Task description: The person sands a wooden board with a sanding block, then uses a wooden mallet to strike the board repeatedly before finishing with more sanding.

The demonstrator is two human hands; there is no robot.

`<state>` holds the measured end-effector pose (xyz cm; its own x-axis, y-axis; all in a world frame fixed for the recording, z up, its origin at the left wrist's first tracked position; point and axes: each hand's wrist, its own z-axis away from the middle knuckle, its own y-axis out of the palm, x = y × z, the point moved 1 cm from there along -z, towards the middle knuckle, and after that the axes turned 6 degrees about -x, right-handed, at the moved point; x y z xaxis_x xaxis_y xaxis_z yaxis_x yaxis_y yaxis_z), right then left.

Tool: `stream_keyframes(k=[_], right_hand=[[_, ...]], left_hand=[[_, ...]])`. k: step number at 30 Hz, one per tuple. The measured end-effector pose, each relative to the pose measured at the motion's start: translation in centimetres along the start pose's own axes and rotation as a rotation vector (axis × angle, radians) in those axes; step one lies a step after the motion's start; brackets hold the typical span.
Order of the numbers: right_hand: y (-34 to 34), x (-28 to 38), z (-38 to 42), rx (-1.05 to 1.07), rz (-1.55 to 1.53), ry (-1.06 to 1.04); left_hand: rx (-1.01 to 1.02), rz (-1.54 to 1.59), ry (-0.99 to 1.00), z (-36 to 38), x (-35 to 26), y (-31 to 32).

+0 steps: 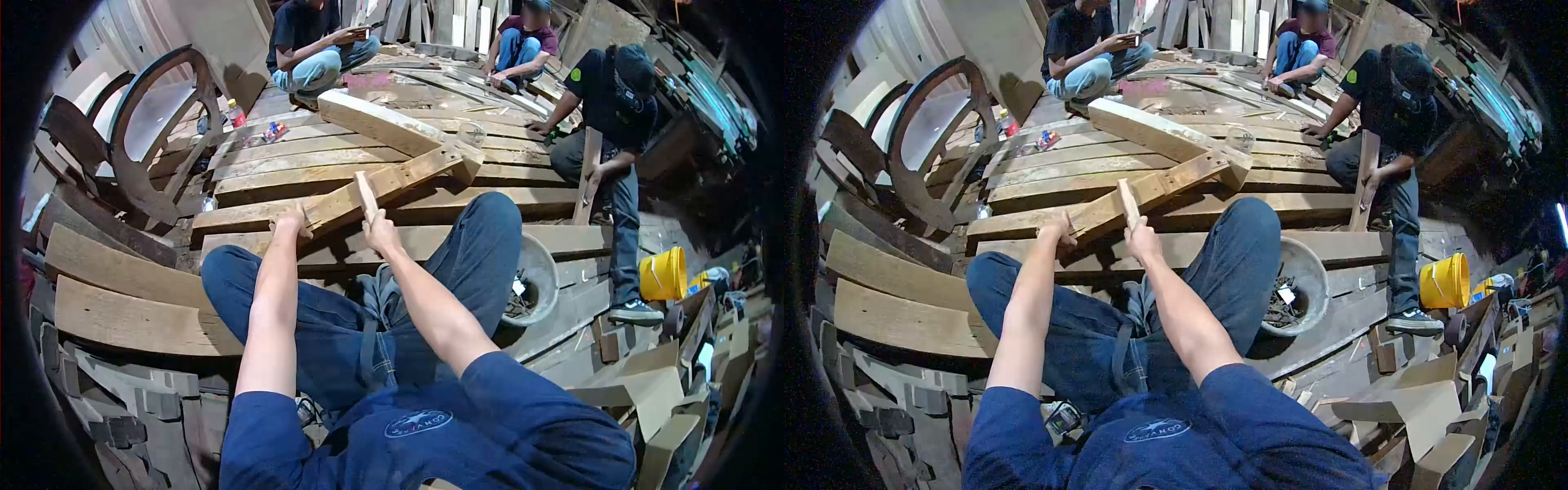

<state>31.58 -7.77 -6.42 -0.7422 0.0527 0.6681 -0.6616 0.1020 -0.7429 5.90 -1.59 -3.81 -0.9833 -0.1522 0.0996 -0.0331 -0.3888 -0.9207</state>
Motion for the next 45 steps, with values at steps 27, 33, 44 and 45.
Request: stream_keyframes(k=[27,33,44,45], right_hand=[[-2.5,0.0,-1.8,-0.281,-0.21,0.493],[-1.2,-1.8,-3.2,-0.35,-0.235,0.535],[-1.3,1.7,0.6,-0.266,-0.208,0.222],[-0.9,1.1,-0.6,-0.298,-0.191,0.187]], left_hand=[[-0.068,-0.04,-0.007,0.4,0.0,0.4],[-0.045,-0.028,0.009,0.8,-0.1,-0.1],[-0.001,-0.044,-0.021,-0.1,0.0,0.2],[0.002,-0.05,-0.014,-0.3,0.1,0.2]])
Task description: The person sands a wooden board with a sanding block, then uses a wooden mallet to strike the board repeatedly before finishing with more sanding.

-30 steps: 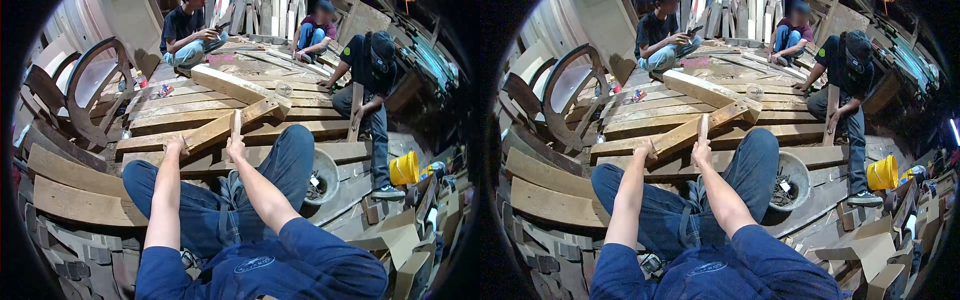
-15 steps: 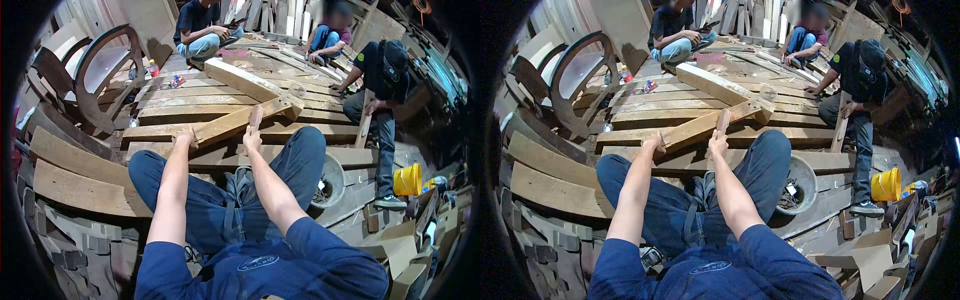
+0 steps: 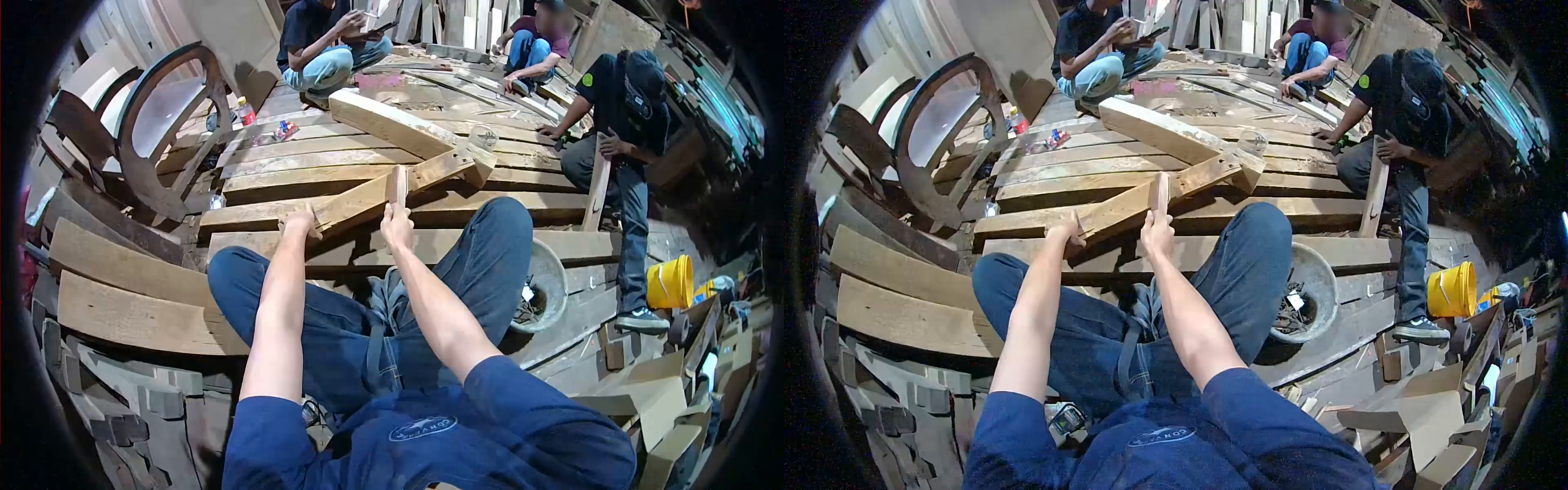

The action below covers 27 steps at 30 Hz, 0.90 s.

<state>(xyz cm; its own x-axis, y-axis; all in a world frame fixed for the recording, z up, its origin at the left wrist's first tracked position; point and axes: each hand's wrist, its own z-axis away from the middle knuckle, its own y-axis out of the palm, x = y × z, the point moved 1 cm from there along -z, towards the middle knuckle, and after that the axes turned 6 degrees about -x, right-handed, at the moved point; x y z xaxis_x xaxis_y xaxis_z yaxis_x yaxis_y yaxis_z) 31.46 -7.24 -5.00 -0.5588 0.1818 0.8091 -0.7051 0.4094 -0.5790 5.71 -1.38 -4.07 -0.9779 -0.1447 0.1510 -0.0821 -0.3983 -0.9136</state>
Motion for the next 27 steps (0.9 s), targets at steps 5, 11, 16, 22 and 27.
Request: stream_keyframes(k=[5,11,16,22,27], right_hand=[[-0.6,0.4,-2.5,0.003,0.024,0.045],[-0.3,1.4,0.1,0.042,0.11,-0.013],[-0.8,1.8,-1.1,0.002,0.19,-0.02],[-0.9,1.8,-0.6,0.089,0.186,-0.071],[-0.9,0.8,-3.2,0.012,0.157,0.039]], left_hand=[[-0.023,-0.005,0.009,-0.2,0.0,0.5],[-0.005,0.022,-0.011,1.1,-0.4,-0.5],[-0.043,0.001,0.017,-0.1,-0.2,0.4],[-0.014,0.032,0.027,-1.3,0.1,1.3],[0.003,0.0,-0.002,0.1,-0.3,0.1]])
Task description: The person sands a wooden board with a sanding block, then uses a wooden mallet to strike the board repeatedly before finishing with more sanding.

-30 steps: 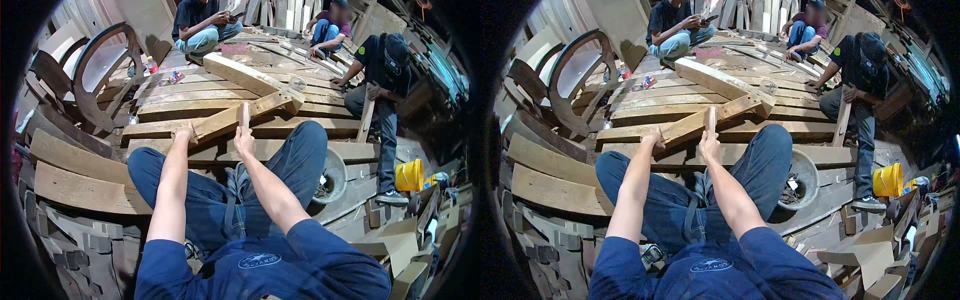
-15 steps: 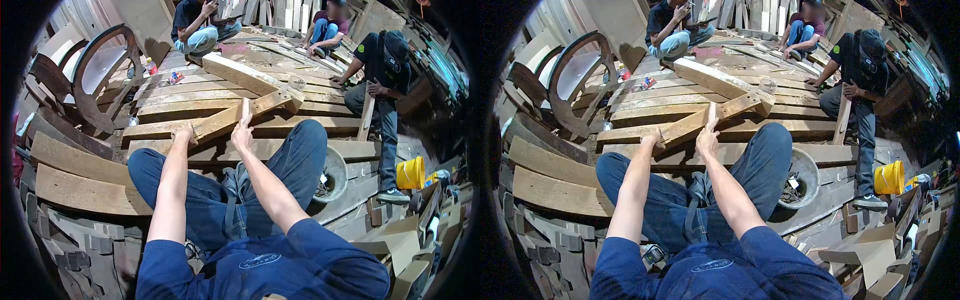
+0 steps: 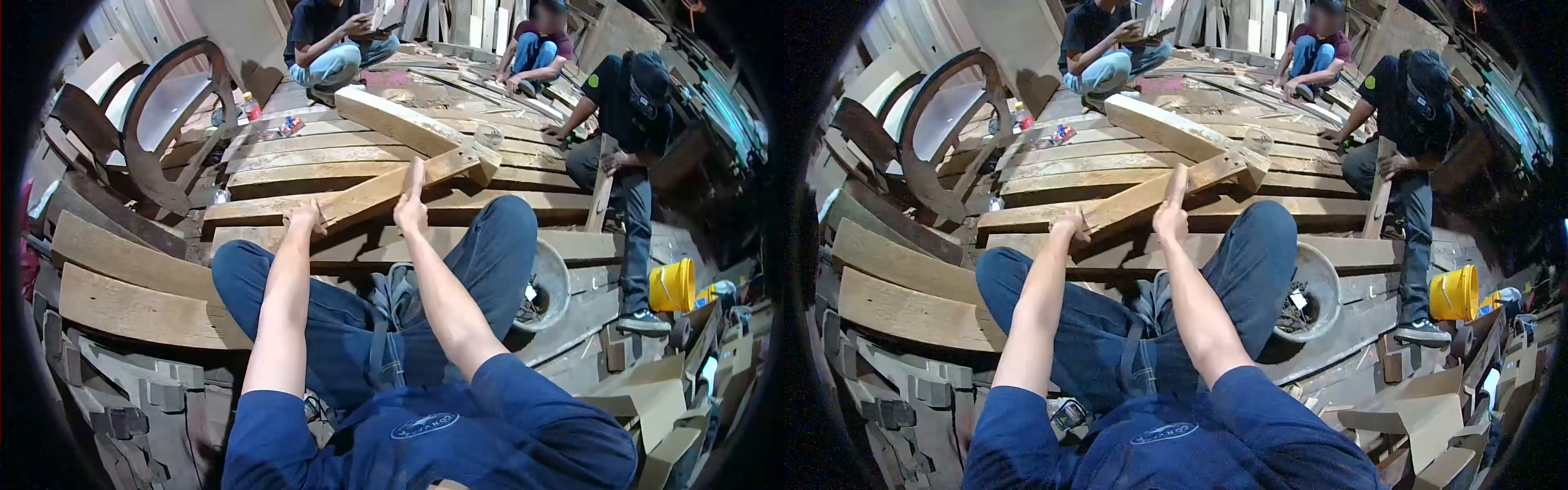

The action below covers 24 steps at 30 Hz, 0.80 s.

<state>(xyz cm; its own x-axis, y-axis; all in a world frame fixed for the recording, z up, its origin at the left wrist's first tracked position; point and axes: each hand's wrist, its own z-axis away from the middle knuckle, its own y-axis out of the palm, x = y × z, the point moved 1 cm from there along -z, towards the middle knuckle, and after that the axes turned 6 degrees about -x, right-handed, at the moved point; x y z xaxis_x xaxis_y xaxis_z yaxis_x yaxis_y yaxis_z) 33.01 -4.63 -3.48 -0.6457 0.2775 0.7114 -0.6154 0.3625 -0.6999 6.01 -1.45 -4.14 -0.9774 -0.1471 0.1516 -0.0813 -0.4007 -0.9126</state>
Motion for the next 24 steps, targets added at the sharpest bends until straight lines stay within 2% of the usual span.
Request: stream_keyframes(k=[3,4,5,7,8,9,12,14,16,17,18,20,22,23,24], right_hand=[[-0.5,0.2,0.9,0.008,-0.069,-0.079],[-0.7,0.3,1.7,-0.008,-0.019,-0.172],[-0.6,0.2,2.3,0.056,0.051,-0.264],[-0.7,0.3,3.6,0.203,0.141,-0.481],[-0.2,0.4,3.8,0.247,0.172,-0.517],[-0.4,-0.1,3.7,0.188,0.126,-0.455],[-0.5,-1.1,1.5,0.002,0.027,-0.199],[-0.9,-1.1,0.0,0.063,-0.053,-0.087],[-1.3,-0.5,1.0,0.038,-0.053,-0.194],[-0.4,-0.9,1.3,0.048,-0.018,-0.255],[0.9,-2.1,1.9,0.059,0.021,-0.316],[2.1,-1.9,3.1,0.191,0.034,-0.52],[1.0,-0.2,4.7,0.306,0.08,-0.555],[0.9,0.0,4.7,0.262,0.087,-0.567],[0.5,0.0,4.2,0.256,0.144,-0.523]], left_hand=[[-0.006,0.031,-0.004,0.5,0.2,-0.4],[-0.015,0.043,0.001,0.7,0.1,-0.4],[-0.08,-0.003,0.073,-0.5,0.3,0.5],[0.012,0.008,0.063,-0.8,0.5,0.0],[-0.026,0.022,0.022,0.0,0.2,-0.2],[-0.064,0.037,-0.018,0.8,0.0,-0.5],[0.082,0.105,-0.026,0.8,0.1,-1.0],[0.076,0.093,0.015,0.9,0.3,-0.8],[-0.041,0.124,0.007,-1.2,0.5,1.0],[0.005,0.106,0.119,-3.7,0.9,3.1],[-0.038,0.143,0.005,0.8,0.1,-0.6],[-0.003,0.075,0.072,-0.5,0.1,0.3],[-0.06,-0.009,0.056,-1.4,0.3,1.0],[-0.105,0.063,0.042,-0.9,0.2,1.2],[-0.024,0.09,0.02,-0.8,0.2,1.0]])
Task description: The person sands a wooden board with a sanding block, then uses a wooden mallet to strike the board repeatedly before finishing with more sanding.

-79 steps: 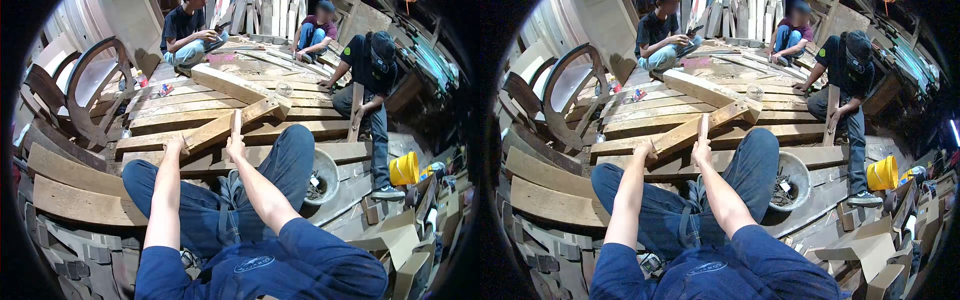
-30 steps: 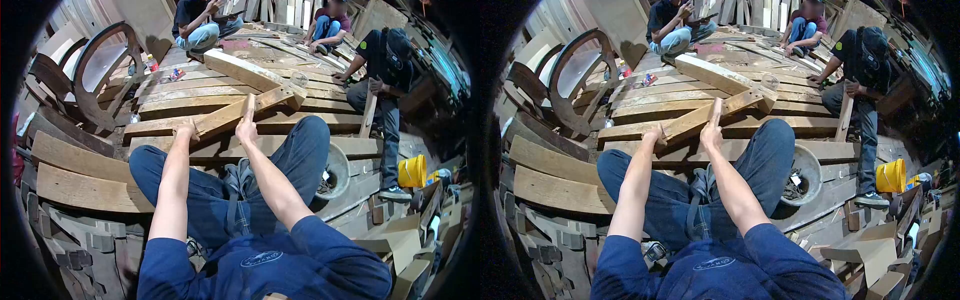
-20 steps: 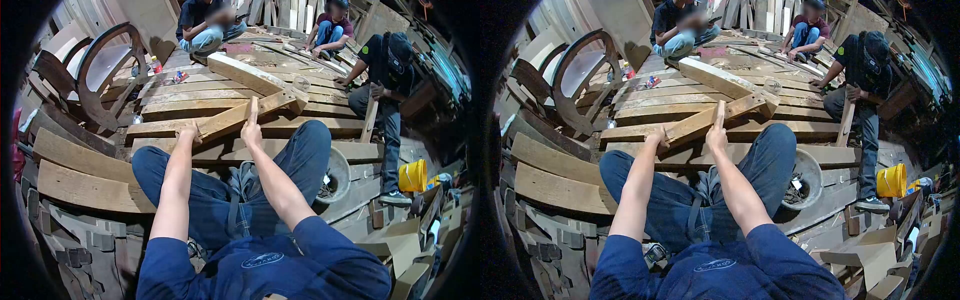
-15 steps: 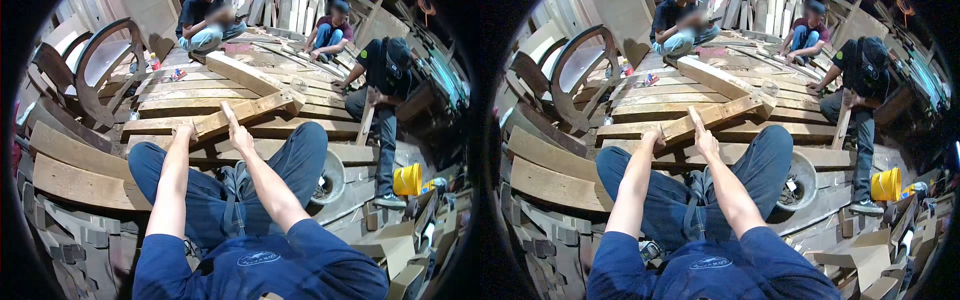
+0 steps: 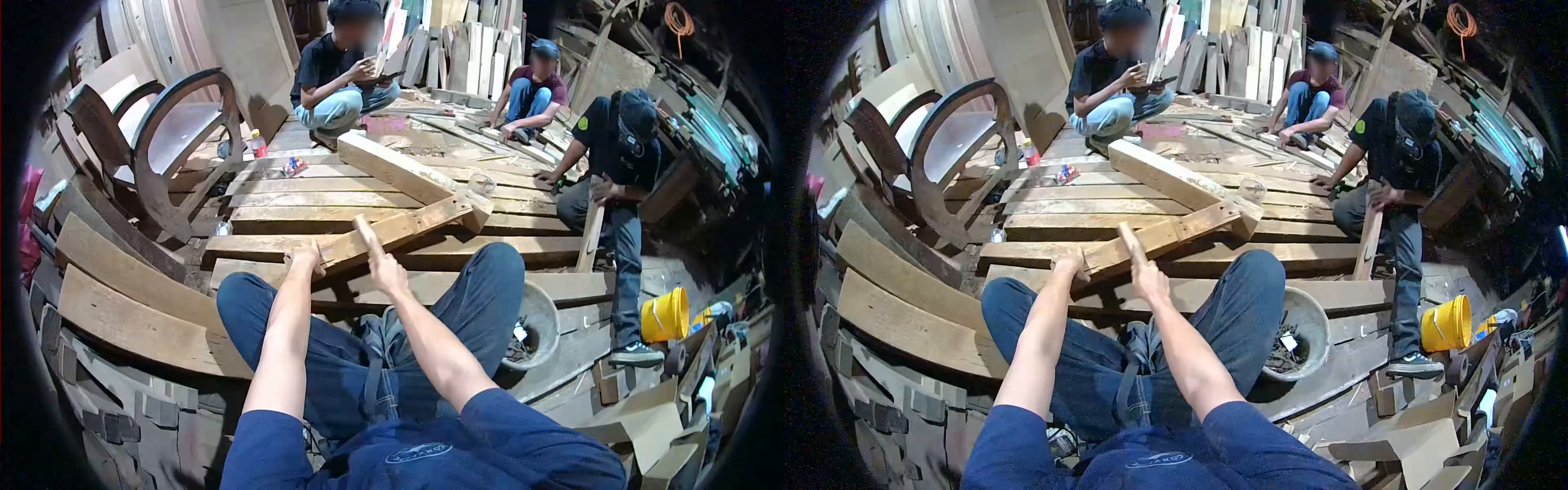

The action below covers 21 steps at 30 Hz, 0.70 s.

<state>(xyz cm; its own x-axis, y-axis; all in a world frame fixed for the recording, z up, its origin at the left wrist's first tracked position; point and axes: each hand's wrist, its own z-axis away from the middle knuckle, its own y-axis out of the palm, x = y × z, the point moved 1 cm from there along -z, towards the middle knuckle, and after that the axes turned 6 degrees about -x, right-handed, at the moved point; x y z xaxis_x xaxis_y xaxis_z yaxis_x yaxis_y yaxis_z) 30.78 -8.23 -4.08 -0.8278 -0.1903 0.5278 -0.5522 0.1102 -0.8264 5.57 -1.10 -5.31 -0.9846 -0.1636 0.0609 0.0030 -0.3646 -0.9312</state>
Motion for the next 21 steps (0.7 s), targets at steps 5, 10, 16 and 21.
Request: stream_keyframes(k=[5,10,16,21], right_hand=[[-0.8,-2.3,-2.1,-0.247,-0.12,0.312],[1.1,-0.6,0.7,-0.068,-0.002,0.025],[-0.6,-0.4,-0.2,-0.167,-0.037,0.193],[0.9,-1.4,-0.1,-0.13,-0.018,0.167]], left_hand=[[0.044,0.024,0.065,-1.5,0.4,0.2],[-0.039,-0.093,0.073,-3.0,0.6,1.9],[-0.01,-0.054,-0.031,3.7,-1.0,-2.9],[-0.032,-0.061,0.001,3.0,-0.7,-1.8]])
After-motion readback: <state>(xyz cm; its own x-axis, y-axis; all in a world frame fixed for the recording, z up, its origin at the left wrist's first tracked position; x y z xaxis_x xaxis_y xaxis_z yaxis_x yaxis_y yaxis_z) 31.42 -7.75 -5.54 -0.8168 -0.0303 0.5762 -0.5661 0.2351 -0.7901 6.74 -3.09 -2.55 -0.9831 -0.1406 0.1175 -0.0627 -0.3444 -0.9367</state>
